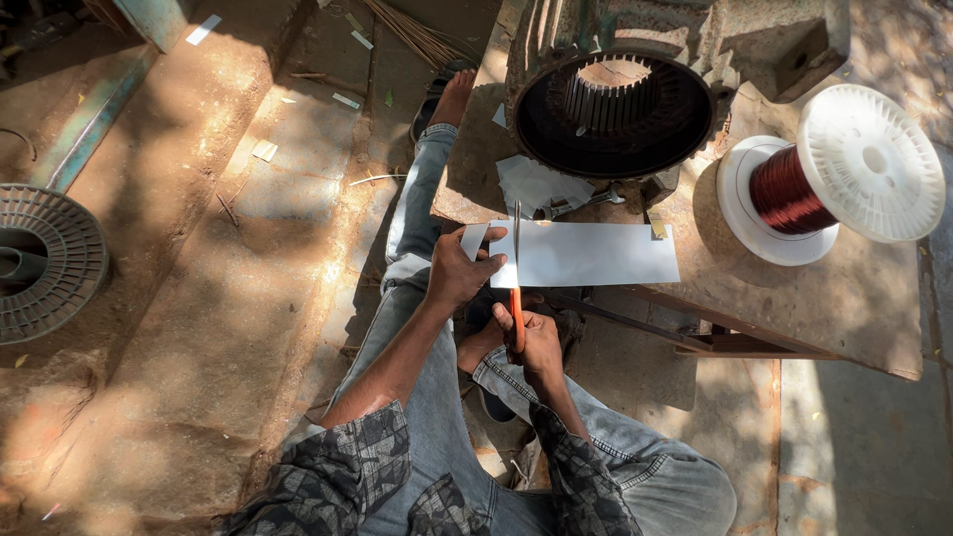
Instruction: The person sits on the ground and uses orange-handled scissors to cut a white sheet of paper into smaller rectangular strips. The person holds the paper with the left hand and cuts with the right hand, repeatedly trimming the sheet.
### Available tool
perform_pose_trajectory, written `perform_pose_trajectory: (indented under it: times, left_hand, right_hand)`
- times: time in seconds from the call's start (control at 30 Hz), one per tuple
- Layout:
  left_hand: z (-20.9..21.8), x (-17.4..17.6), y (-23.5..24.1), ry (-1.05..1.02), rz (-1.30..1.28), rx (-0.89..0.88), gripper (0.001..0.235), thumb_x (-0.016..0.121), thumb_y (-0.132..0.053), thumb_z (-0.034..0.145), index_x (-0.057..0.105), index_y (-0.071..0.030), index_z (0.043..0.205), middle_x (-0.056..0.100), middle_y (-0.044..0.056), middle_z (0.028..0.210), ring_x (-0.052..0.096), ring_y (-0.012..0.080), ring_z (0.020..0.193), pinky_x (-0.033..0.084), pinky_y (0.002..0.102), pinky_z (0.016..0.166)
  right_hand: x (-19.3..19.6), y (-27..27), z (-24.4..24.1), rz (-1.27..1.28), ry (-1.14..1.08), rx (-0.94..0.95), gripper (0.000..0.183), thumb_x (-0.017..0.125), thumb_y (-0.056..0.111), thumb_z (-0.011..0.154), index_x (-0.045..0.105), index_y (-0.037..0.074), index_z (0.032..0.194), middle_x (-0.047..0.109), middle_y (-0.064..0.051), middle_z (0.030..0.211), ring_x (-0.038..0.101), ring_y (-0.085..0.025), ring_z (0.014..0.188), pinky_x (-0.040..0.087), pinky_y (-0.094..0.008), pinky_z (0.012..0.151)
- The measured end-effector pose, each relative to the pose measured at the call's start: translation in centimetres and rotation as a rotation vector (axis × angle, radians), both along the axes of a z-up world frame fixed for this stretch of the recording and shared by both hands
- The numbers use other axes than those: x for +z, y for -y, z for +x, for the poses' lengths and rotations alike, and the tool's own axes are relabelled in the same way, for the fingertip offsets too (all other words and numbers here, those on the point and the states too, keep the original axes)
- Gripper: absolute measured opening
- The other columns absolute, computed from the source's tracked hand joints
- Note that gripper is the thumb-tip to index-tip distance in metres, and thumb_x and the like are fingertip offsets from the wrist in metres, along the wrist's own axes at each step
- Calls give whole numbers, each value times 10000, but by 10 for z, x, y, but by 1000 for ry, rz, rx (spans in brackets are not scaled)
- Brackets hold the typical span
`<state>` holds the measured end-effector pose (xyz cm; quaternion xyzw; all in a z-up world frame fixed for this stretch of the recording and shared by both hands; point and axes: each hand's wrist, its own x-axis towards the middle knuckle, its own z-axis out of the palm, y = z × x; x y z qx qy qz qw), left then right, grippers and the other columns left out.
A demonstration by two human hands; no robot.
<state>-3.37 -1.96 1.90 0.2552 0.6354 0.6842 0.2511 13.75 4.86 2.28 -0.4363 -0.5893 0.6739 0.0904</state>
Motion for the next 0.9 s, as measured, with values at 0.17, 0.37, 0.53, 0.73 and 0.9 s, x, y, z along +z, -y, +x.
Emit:
perform_pose_trajectory:
  times: [0.17, 0.37, 0.53, 0.73, 0.9]
  left_hand:
    - [1, 3, 3, -25, 16, -12, 434, 833, -71, 798, 719, -1, 1211, 772, 102, 751, 740, 118, 695, 596, 252, 659]
    - [3, 5, 3, 34, -3, -25, 437, 827, -84, 786, 718, -3, 1202, 775, 86, 781, 745, 109, 705, 604, 257, 649]
    - [4, 1, 2, 9, 12, -21, 442, 834, -89, 779, 726, 2, 1198, 769, 82, 755, 732, 102, 695, 590, 247, 659]
    - [10, -2, 2, 14, -5, -35, 449, 834, -100, 767, 743, -5, 1196, 734, 77, 744, 690, 97, 663, 567, 250, 639]
    - [10, -1, 1, 10, 3, -43, 453, 827, -113, 774, 735, -11, 1205, 754, 73, 746, 699, 92, 660, 564, 240, 629]
  right_hand:
    - [2, 0, -2, -61, -31, -24, 511, 810, 456, 841, 519, 130, 576, 467, 44, 492, 395, -69, 366, 299, -237, 356]
    - [-1, -1, -2, -24, -18, -9, 499, 834, 430, 831, 511, 141, 584, 451, 36, 487, 380, -72, 366, 300, -248, 353]
    - [-3, -4, -2, -75, -17, -32, 502, 825, 435, 837, 507, 138, 587, 465, 38, 496, 390, -70, 374, 295, -246, 360]
    - [-7, -8, 2, -36, -24, -35, 515, 837, 432, 833, 503, 132, 580, 460, 30, 496, 394, -81, 369, 312, -256, 357]
    - [-9, -9, 1, -16, 3, -31, 520, 835, 445, 834, 513, 120, 586, 496, 15, 499, 446, -88, 372, 354, -257, 359]
